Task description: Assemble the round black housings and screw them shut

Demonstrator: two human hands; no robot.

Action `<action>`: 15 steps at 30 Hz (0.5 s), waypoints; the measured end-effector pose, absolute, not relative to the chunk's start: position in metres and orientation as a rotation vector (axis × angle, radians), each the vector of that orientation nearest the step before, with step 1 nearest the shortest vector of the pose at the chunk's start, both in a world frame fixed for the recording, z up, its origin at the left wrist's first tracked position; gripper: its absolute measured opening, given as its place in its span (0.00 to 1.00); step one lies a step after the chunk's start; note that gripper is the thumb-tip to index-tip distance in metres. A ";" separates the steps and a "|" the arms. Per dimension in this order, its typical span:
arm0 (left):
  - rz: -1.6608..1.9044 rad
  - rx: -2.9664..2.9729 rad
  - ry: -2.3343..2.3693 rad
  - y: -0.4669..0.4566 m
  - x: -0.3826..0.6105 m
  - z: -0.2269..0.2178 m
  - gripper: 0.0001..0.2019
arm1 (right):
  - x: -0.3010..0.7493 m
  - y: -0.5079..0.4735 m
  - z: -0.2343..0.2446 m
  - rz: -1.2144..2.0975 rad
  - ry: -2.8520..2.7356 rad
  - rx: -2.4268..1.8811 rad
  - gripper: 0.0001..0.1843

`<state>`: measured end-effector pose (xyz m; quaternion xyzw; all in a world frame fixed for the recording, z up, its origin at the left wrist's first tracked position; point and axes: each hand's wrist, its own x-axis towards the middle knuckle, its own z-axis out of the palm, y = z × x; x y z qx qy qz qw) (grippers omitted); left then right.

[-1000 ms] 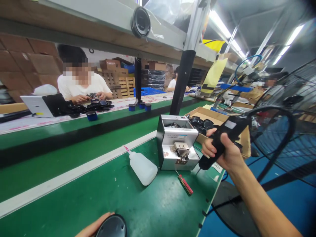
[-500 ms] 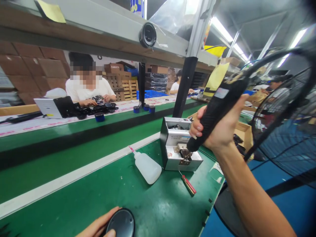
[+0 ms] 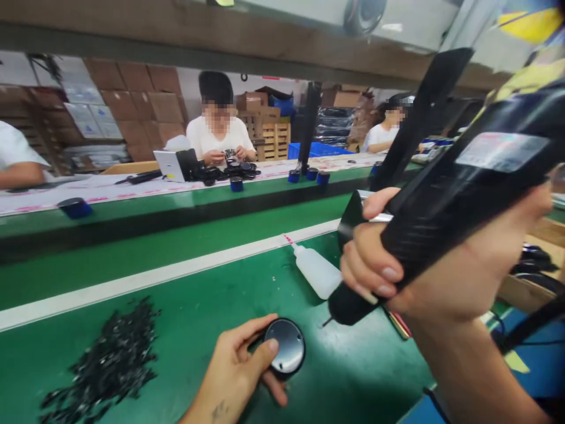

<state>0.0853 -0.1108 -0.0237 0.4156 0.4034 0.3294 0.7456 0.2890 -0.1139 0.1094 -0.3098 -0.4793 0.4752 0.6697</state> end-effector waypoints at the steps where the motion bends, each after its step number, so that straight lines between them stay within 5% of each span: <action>1: 0.711 0.913 0.882 -0.110 0.085 -0.024 0.37 | 0.275 -0.113 0.110 1.142 -1.101 -0.661 0.37; 15: 0.643 0.956 0.792 -0.105 0.078 -0.038 0.33 | 0.246 -0.102 0.094 1.527 -1.206 -0.642 0.41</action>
